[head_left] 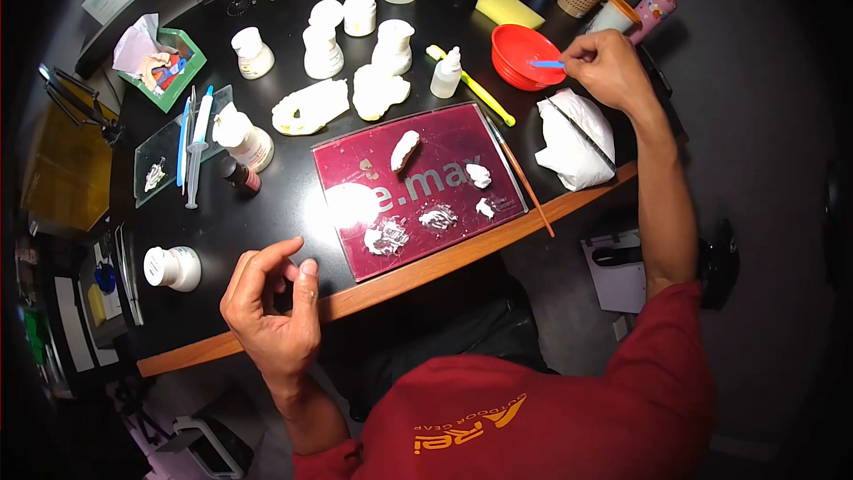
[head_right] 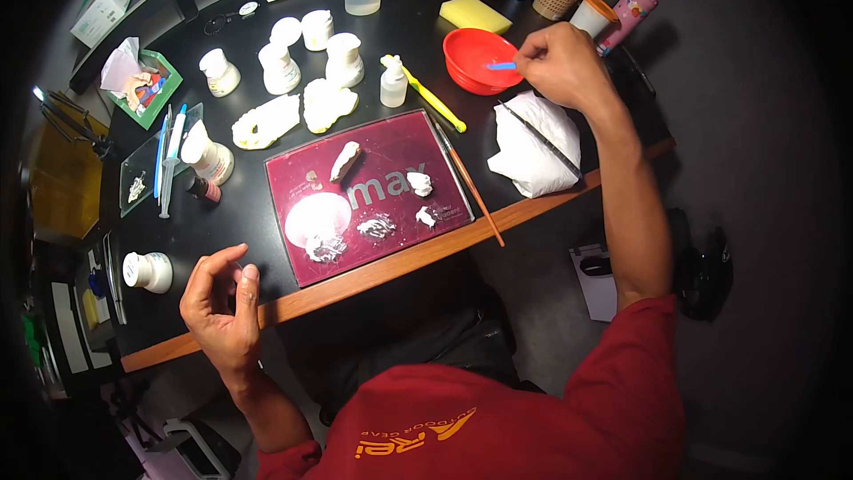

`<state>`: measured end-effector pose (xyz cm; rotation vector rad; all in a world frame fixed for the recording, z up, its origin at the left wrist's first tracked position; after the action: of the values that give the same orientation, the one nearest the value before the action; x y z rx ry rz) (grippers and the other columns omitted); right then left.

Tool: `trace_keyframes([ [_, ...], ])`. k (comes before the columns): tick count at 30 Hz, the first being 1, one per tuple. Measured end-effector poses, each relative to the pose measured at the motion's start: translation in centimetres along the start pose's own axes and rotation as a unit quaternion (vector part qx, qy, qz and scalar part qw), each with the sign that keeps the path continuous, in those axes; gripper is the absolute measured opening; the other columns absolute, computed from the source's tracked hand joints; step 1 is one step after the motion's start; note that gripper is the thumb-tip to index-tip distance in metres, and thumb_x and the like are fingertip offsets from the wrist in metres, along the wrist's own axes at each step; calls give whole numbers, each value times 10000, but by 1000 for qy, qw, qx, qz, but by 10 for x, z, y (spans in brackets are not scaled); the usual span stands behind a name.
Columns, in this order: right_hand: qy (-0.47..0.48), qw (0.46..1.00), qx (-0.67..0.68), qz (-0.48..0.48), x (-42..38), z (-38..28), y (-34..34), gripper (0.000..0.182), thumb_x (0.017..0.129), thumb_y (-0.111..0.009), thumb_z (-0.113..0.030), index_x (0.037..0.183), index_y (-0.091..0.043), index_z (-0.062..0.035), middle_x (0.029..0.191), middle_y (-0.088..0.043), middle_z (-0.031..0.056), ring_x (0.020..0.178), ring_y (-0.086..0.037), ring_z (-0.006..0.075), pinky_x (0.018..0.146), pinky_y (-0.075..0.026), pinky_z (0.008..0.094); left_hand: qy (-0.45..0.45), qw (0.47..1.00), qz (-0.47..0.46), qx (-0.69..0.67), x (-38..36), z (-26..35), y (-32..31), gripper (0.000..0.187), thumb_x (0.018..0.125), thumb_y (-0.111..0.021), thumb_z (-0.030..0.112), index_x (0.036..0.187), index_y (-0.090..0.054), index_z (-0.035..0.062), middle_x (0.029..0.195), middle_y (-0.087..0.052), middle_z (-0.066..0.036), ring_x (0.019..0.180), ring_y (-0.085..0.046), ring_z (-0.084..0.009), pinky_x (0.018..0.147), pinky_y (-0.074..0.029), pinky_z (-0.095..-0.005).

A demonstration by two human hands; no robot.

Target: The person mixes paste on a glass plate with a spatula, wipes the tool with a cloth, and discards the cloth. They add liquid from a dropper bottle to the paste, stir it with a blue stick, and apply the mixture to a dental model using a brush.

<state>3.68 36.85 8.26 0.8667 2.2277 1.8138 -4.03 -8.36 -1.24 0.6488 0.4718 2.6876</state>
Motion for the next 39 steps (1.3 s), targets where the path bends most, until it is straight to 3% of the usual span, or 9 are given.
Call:
trace_keyframes([
  [4, 19, 995, 71, 63, -23, 28, 15, 165, 849, -740, -92, 961, -805, 10, 670, -676, 34, 641, -600, 80, 619, -482, 263, 7, 1000, 4, -17, -2, 0, -1, 203, 902, -702, -40, 1102, -734, -27, 865, -534, -6, 784, -527, -74, 708, -414, -219],
  [7, -31, 966, 242, 84, -51, 68, 15, 193, 895, -724, -74, 1047, -799, 18, 819, -719, 7, 729, -618, 75, 681, -477, 247, 9, 999, 28, -34, -3, -2, -1, 239, 843, -757, -42, 1081, -753, -19, 795, -576, -40, 721, -546, -108, 647, -392, -245],
  [9, -134, 928, 342, 65, -66, 90, 8, 190, 908, -721, -67, 1071, -799, -6, 852, -720, 9, 774, -627, 75, 719, -484, 245, 2, 999, 22, -25, -3, -2, -2, 244, 839, -759, -43, 1082, -749, -23, 792, -575, -42, 716, -542, -110, 645, -391, -244],
  [14, -48, 914, 382, 123, -24, 83, -14, 83, 925, -737, -29, 998, -765, 0, 886, -737, 18, 834, -667, 95, 802, -509, 237, -8, 1000, 6, 10, 1, 3, -6, 238, 830, -765, -35, 1067, -753, -16, 796, -588, -48, 710, -542, -117, 635, -394, -252],
  [19, 18, 939, 328, 101, 36, 45, -44, 84, 922, -798, -71, 939, -753, -3, 811, -733, 20, 717, -631, 47, 662, -492, 211, 2, 999, 37, 27, 1, 3, -5, 223, 826, -769, -28, 1049, -762, -13, 764, -584, -45, 687, -540, -113, 621, -393, -255],
  [31, 20, 967, 253, -5, 46, 38, -53, 100, 884, -816, -86, 912, -766, -4, 808, -730, 18, 756, -646, 64, 739, -517, 234, -15, 998, 21, 57, 3, 5, -6, 216, 804, -789, -14, 1018, -772, 6, 678, -584, -23, 615, -487, -121, 577, -370, -269],
  [35, 47, 966, 253, 25, 43, 36, -47, 97, 895, -796, -78, 940, -777, 6, 822, -735, 27, 747, -636, 72, 721, -510, 243, 4, 998, 11, 57, 4, 5, -4, 222, 796, -799, -9, 1016, -774, 11, 687, -585, -22, 614, -493, -116, 576, -373, -267],
  [38, 104, 974, 170, 105, 28, 12, -22, 94, 904, -790, -77, 959, -782, -2, 806, -721, 11, 734, -596, 70, 686, -480, 249, 56, 998, -20, 17, 11, 10, -3, 224, 781, -815, -3, 1001, -771, 16, 696, -591, -29, 628, -519, -126, 579, -387, -272],
  [39, 127, 973, 158, 111, 18, -2, -12, 95, 900, -794, -77, 960, -782, -5, 806, -713, 5, 731, -579, 68, 674, -465, 250, 17, 999, -41, 31, 17, 16, -4, 221, 795, -808, 1, 1013, -767, 12, 724, -586, -19, 651, -510, -102, 590, -370, -256],
])
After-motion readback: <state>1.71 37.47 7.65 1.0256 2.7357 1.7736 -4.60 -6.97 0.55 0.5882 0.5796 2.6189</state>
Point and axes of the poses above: each hand's wrist, its own x-axis towards the middle knuckle, its own y-axis out of the back of the hand, z = x × y, the point moved 4 cm from there along x, towards the middle knuckle
